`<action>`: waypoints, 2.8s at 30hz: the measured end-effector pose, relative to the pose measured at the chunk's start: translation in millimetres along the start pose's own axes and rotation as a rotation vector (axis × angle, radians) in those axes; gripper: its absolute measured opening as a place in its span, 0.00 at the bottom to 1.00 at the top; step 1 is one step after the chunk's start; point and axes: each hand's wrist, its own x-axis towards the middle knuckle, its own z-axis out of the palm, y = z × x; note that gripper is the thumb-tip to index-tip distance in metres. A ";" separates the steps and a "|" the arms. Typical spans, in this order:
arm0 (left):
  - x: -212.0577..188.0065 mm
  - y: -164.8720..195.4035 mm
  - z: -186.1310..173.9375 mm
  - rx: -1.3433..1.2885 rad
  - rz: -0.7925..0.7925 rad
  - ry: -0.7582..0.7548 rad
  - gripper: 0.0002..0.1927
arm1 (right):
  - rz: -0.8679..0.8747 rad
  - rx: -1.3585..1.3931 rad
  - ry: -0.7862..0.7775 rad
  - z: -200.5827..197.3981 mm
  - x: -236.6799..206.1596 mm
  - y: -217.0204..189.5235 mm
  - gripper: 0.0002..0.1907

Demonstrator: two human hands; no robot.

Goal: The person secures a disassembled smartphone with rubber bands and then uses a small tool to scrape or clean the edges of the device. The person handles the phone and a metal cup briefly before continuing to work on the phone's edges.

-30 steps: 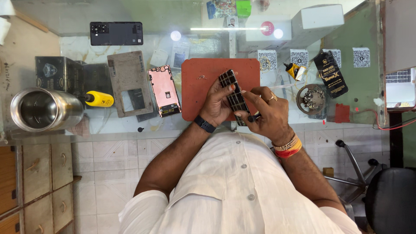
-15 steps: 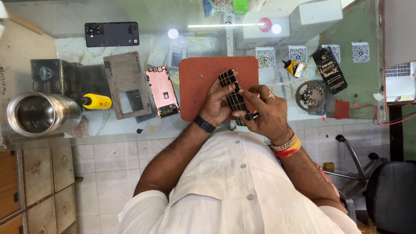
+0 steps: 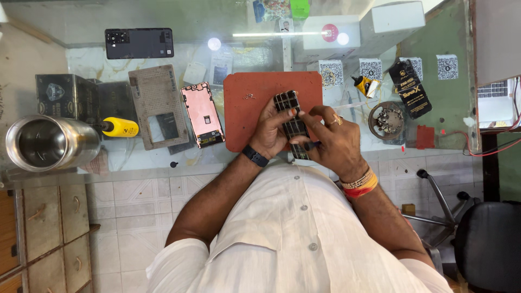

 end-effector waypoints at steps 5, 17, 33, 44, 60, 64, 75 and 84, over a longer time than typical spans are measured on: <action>2.6 5.8 -0.5 -0.042 -0.005 -0.065 0.24 | 0.072 0.192 0.198 0.2 -9.7 0.4 0.19; 1.1 0.7 2.0 -0.102 -0.047 -0.022 0.21 | 0.035 0.198 0.148 4.2 -8.1 2.8 0.14; -6.2 -4.4 5.1 0.024 0.133 0.012 0.14 | -0.048 -0.022 0.102 7.9 -15.5 -12.1 0.16; -4.2 -7.7 6.8 -0.074 0.061 0.017 0.18 | 0.094 0.182 0.279 9.3 -18.7 -11.4 0.16; -6.8 2.0 -4.0 -0.175 0.035 -0.058 0.24 | 0.155 -0.251 -0.209 31.5 -48.4 26.3 0.23; -8.2 8.3 -4.7 -0.165 0.031 -0.140 0.24 | 0.111 -0.201 -0.218 31.3 -58.7 26.9 0.21; -5.3 -4.1 -1.6 -0.060 0.110 -0.029 0.23 | 0.016 0.118 0.054 -11.7 -23.1 -9.0 0.20; -8.9 -2.1 -3.1 -0.010 0.178 -0.018 0.21 | -0.027 -0.002 -0.003 -5.8 -9.2 -13.0 0.26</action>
